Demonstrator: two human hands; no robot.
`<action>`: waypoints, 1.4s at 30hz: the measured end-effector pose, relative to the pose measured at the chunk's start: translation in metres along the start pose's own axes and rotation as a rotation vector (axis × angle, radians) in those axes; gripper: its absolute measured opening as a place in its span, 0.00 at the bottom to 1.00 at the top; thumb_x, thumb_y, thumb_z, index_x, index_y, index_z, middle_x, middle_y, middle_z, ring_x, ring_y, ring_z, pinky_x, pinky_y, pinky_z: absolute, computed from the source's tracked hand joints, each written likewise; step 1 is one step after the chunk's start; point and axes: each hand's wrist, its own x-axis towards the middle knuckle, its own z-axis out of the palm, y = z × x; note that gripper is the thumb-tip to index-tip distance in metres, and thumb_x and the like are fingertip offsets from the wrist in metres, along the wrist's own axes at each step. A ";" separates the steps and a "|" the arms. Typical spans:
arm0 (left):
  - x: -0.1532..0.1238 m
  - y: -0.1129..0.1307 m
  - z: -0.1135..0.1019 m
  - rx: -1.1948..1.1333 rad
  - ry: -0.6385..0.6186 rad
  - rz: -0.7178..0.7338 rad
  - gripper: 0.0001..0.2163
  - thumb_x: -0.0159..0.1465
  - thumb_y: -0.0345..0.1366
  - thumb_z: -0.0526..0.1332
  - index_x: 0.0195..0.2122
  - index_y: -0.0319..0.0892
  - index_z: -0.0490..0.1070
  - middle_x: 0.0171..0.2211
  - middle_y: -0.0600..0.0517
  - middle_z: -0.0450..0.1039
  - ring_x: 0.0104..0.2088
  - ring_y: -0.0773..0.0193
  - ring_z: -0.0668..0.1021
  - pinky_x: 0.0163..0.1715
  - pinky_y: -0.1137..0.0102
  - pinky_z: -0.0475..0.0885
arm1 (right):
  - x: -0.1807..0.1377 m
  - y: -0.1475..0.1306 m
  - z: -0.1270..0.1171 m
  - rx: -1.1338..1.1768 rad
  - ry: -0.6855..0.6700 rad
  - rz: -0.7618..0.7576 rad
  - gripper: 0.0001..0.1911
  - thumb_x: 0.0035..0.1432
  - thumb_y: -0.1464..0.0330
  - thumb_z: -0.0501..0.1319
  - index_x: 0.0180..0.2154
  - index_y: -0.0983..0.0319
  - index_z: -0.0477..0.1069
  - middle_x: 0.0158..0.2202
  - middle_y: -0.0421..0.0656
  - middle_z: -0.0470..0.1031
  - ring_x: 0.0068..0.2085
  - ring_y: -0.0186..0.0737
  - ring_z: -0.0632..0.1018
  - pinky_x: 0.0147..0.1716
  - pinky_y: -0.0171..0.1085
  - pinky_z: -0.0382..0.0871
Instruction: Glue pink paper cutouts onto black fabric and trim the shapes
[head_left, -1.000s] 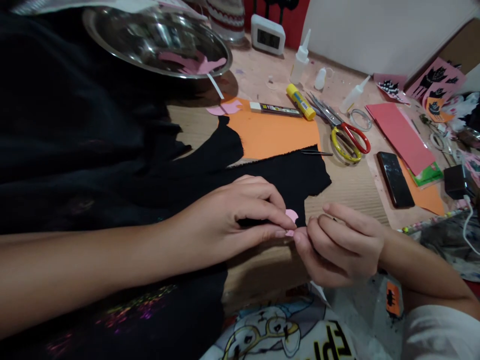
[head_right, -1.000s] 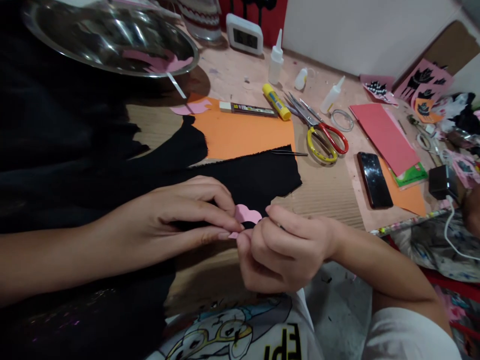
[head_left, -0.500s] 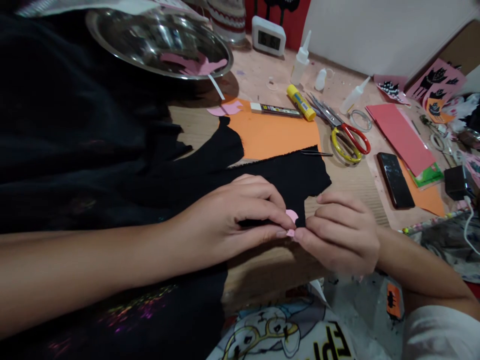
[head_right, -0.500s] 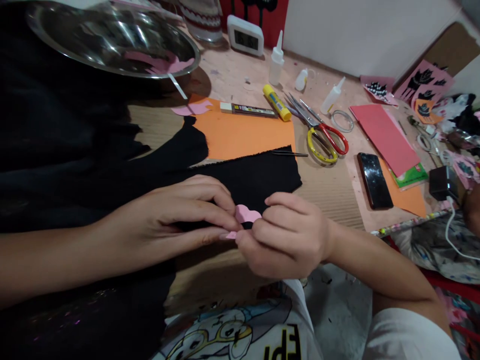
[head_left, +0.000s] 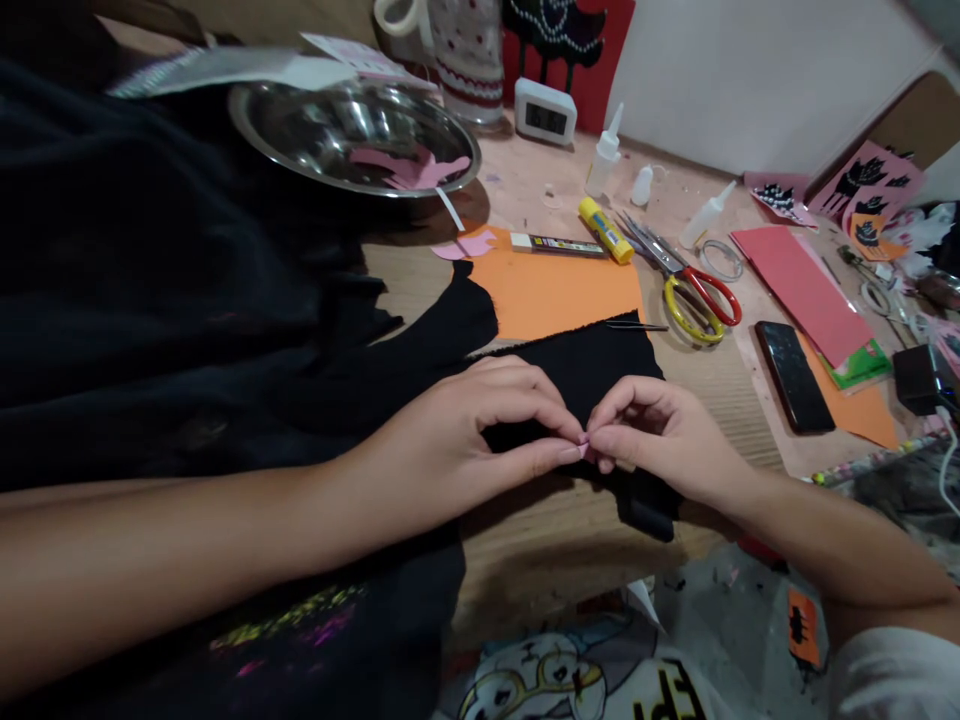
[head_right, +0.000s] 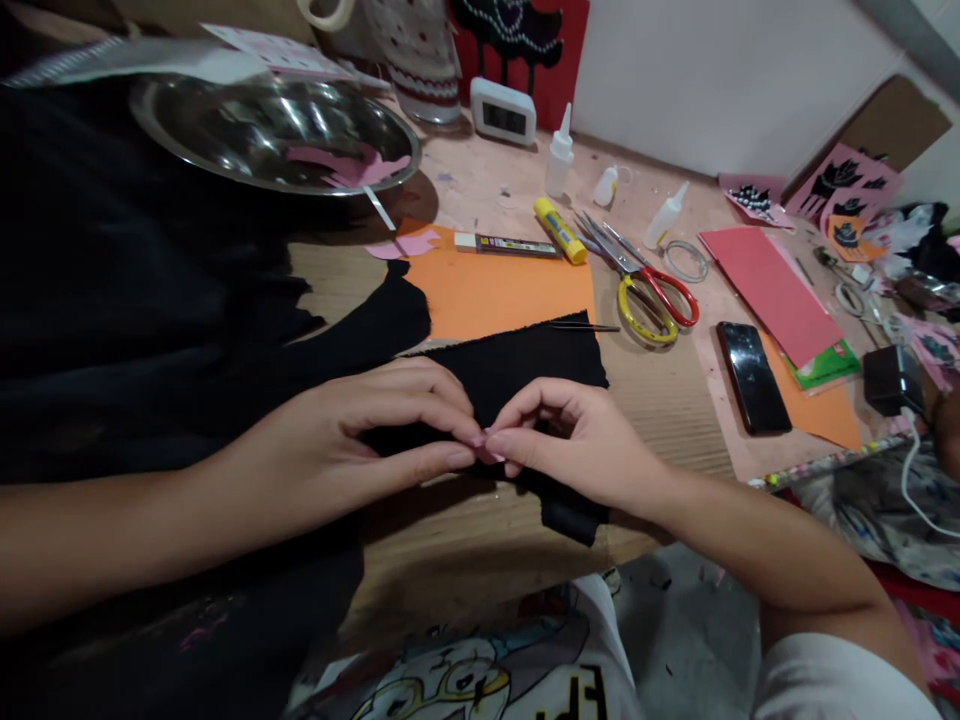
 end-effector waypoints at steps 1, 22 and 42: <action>0.000 -0.001 0.001 -0.016 0.007 -0.014 0.04 0.68 0.30 0.68 0.37 0.46 0.83 0.33 0.58 0.81 0.36 0.70 0.80 0.42 0.76 0.71 | 0.001 -0.001 0.000 0.012 0.001 0.006 0.16 0.52 0.60 0.78 0.31 0.61 0.75 0.26 0.37 0.78 0.26 0.30 0.76 0.28 0.30 0.73; -0.001 -0.007 0.006 0.074 0.015 -0.002 0.07 0.70 0.35 0.63 0.35 0.46 0.79 0.33 0.56 0.82 0.36 0.65 0.80 0.43 0.69 0.70 | 0.001 0.003 -0.007 -0.241 -0.037 -0.127 0.11 0.60 0.62 0.72 0.37 0.62 0.76 0.29 0.38 0.78 0.29 0.32 0.77 0.30 0.32 0.72; -0.024 0.018 0.008 0.857 0.032 0.386 0.14 0.75 0.25 0.52 0.49 0.48 0.73 0.42 0.54 0.84 0.51 0.62 0.82 0.63 0.59 0.72 | -0.025 -0.002 -0.045 -1.278 -0.085 -0.967 0.05 0.69 0.71 0.66 0.46 0.63 0.74 0.37 0.45 0.82 0.38 0.42 0.79 0.42 0.42 0.76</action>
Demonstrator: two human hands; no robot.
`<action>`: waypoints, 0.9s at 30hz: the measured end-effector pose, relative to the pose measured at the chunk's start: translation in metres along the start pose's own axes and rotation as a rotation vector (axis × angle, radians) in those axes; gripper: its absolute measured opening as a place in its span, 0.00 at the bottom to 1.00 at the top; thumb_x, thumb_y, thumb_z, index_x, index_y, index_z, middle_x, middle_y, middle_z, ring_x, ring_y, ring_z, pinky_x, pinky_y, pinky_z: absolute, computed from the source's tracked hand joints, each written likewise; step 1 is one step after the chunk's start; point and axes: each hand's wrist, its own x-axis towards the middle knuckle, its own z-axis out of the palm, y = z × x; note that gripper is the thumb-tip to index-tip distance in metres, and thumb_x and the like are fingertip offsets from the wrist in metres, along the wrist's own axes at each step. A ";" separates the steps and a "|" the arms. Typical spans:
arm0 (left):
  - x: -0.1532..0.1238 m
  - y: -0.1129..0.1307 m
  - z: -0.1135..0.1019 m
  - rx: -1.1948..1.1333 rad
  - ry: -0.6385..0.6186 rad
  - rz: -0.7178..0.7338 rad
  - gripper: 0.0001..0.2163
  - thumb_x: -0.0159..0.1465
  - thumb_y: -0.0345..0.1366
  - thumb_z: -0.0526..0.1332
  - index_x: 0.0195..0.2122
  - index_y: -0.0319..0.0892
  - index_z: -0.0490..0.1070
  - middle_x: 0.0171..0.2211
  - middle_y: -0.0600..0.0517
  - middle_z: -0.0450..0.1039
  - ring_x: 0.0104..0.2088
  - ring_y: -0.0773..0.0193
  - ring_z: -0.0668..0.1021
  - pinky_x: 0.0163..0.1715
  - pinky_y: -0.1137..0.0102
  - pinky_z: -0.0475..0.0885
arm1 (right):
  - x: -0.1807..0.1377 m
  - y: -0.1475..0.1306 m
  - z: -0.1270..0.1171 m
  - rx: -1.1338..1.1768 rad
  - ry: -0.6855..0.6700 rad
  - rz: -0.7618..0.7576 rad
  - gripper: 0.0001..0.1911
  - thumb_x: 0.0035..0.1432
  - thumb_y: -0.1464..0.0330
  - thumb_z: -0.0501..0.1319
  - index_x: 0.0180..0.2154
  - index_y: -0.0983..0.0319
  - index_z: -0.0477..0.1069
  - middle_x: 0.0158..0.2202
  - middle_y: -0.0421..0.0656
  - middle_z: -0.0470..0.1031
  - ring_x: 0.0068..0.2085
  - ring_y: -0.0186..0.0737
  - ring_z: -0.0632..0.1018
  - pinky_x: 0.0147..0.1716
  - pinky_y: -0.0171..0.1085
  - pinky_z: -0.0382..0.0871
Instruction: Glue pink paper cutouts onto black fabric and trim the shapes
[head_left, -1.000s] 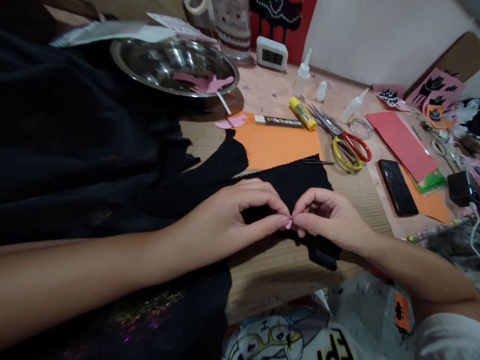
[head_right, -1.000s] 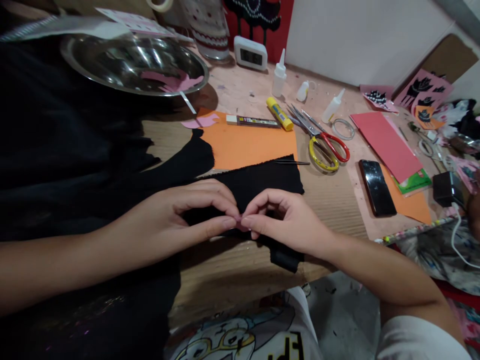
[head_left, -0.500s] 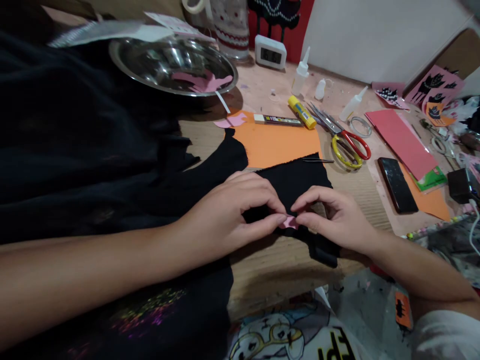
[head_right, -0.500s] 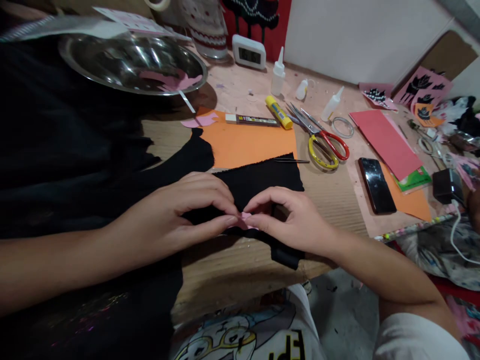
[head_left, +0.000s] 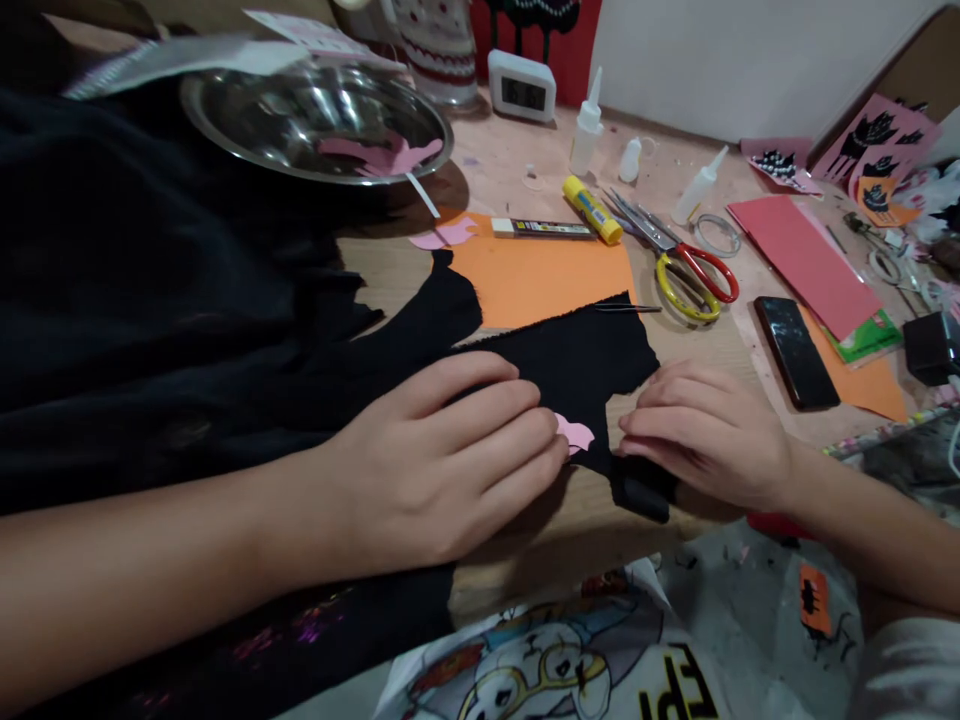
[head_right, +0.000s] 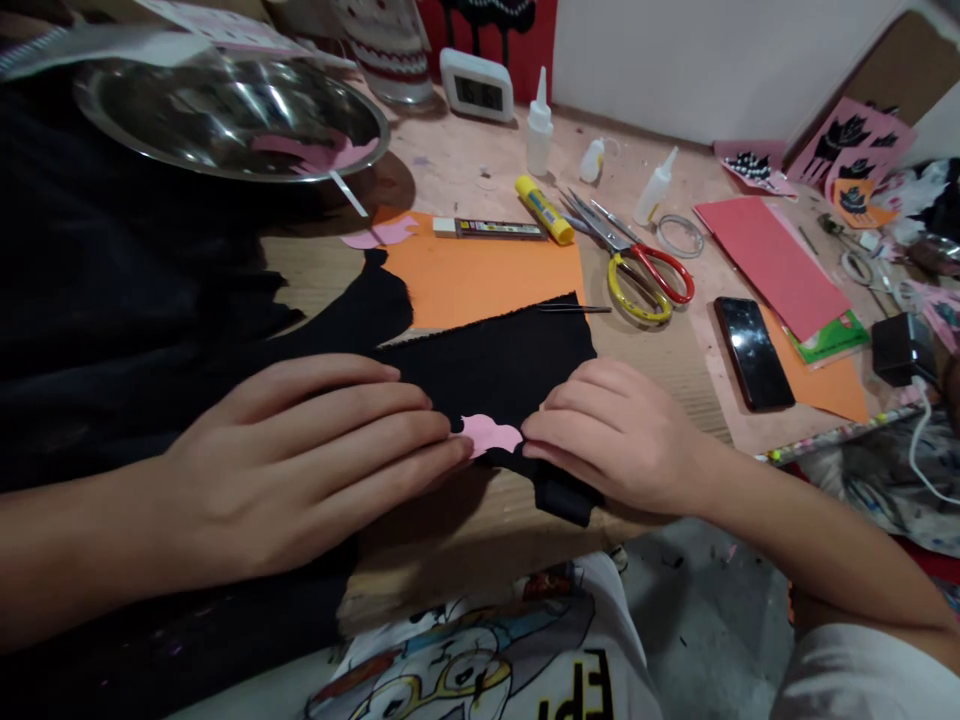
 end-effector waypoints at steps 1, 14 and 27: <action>0.000 0.002 0.000 0.000 0.003 0.018 0.14 0.75 0.24 0.52 0.49 0.48 0.73 0.42 0.54 0.84 0.51 0.62 0.82 0.63 0.59 0.72 | -0.002 0.001 -0.001 -0.017 -0.008 -0.021 0.05 0.70 0.71 0.65 0.47 0.63 0.74 0.37 0.46 0.82 0.38 0.42 0.79 0.41 0.42 0.76; 0.009 -0.006 -0.005 0.226 0.007 0.568 0.13 0.70 0.24 0.58 0.40 0.44 0.83 0.43 0.54 0.82 0.45 0.63 0.80 0.54 0.71 0.78 | 0.018 -0.010 0.005 0.715 -0.241 0.686 0.05 0.65 0.70 0.69 0.35 0.63 0.81 0.34 0.41 0.81 0.36 0.36 0.80 0.36 0.34 0.72; 0.010 -0.005 0.002 0.032 -0.005 0.280 0.09 0.69 0.24 0.64 0.44 0.42 0.80 0.43 0.52 0.84 0.47 0.60 0.83 0.55 0.67 0.77 | 0.025 -0.004 0.005 0.622 -0.333 0.640 0.05 0.65 0.74 0.68 0.34 0.62 0.80 0.33 0.41 0.81 0.38 0.38 0.79 0.41 0.35 0.71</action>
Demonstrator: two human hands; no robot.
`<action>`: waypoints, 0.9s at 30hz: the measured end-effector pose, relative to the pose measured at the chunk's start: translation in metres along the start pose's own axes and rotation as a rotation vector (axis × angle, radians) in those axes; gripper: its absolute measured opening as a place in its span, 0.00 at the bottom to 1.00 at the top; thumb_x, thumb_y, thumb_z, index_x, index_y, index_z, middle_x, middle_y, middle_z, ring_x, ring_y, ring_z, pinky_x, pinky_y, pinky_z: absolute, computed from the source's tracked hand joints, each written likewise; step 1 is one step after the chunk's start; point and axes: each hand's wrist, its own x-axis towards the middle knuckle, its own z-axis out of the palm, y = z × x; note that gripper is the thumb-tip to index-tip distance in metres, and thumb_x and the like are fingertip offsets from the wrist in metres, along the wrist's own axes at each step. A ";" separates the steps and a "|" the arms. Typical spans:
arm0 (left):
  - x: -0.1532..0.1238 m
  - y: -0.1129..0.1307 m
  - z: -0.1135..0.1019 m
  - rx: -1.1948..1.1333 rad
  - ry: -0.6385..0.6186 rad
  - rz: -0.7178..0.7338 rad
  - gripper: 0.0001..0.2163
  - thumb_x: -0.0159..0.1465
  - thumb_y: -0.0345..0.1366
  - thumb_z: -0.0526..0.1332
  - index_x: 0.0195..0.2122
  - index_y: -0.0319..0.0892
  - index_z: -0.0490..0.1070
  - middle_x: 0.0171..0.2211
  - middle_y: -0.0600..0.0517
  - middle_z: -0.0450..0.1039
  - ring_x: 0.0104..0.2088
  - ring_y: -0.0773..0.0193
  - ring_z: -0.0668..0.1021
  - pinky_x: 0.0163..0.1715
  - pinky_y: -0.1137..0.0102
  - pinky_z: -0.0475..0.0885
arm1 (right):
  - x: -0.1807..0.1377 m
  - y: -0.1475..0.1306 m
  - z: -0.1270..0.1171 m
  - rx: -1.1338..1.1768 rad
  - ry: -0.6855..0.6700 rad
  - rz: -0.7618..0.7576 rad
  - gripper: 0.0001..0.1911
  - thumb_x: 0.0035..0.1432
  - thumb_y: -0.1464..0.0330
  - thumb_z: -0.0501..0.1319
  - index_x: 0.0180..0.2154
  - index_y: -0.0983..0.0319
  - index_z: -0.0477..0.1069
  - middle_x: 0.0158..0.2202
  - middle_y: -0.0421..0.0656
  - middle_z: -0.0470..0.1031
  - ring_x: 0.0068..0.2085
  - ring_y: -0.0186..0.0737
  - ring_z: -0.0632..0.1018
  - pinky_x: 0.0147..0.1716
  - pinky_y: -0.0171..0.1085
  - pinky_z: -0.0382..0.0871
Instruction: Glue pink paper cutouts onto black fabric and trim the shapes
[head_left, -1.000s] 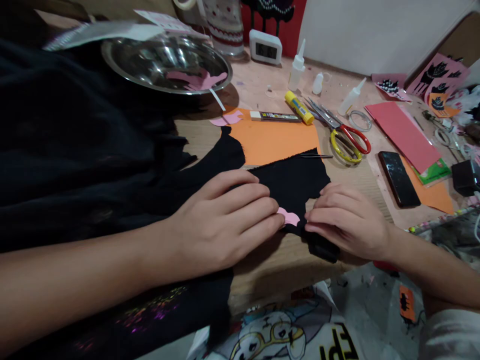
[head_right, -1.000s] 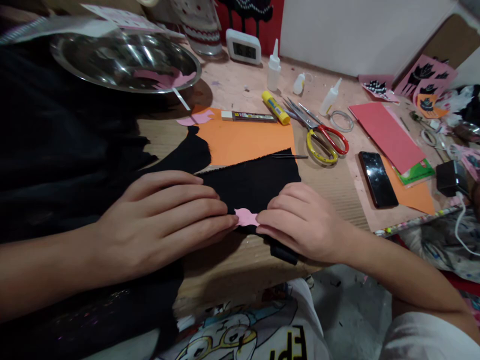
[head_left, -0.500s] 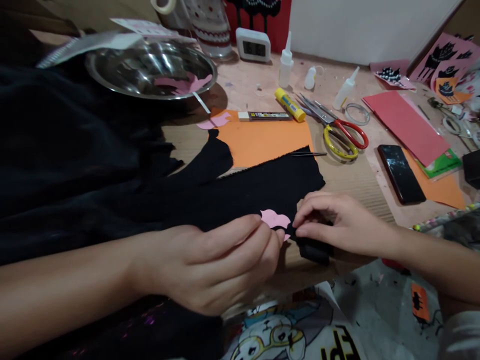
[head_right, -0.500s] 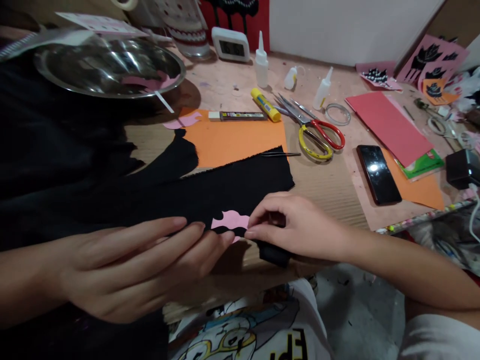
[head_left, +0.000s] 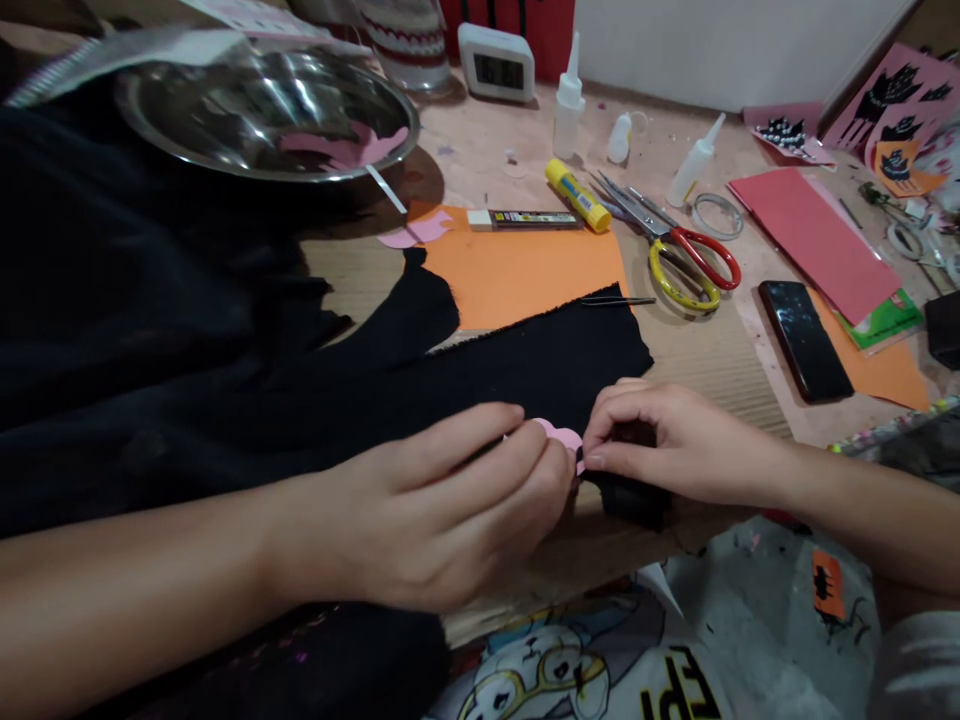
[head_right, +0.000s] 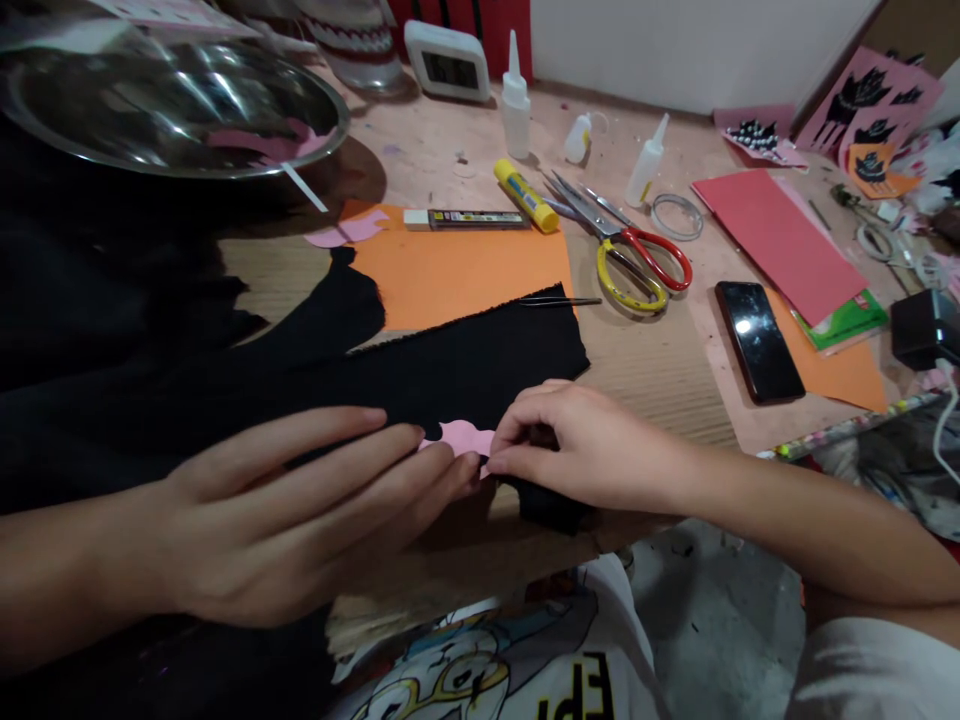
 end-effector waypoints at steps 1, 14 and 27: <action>0.001 -0.002 0.002 0.001 -0.020 0.027 0.07 0.70 0.26 0.63 0.44 0.42 0.80 0.43 0.51 0.84 0.46 0.60 0.83 0.55 0.65 0.76 | 0.000 0.001 -0.002 -0.045 -0.008 -0.007 0.06 0.65 0.75 0.68 0.34 0.63 0.80 0.33 0.41 0.81 0.38 0.38 0.79 0.41 0.35 0.70; 0.005 -0.005 0.006 -0.141 -0.197 -0.016 0.18 0.74 0.23 0.49 0.46 0.38 0.80 0.35 0.49 0.82 0.34 0.58 0.80 0.37 0.63 0.75 | 0.018 -0.005 -0.014 -0.526 -0.140 -0.090 0.10 0.68 0.72 0.63 0.33 0.60 0.80 0.30 0.43 0.81 0.34 0.44 0.78 0.34 0.40 0.63; 0.007 -0.008 0.010 -0.127 -0.157 -0.042 0.22 0.76 0.24 0.45 0.39 0.36 0.81 0.31 0.49 0.80 0.30 0.61 0.79 0.30 0.65 0.72 | -0.014 0.007 0.009 -0.651 -0.014 -0.352 0.10 0.75 0.71 0.57 0.40 0.64 0.75 0.36 0.46 0.76 0.36 0.44 0.71 0.36 0.40 0.64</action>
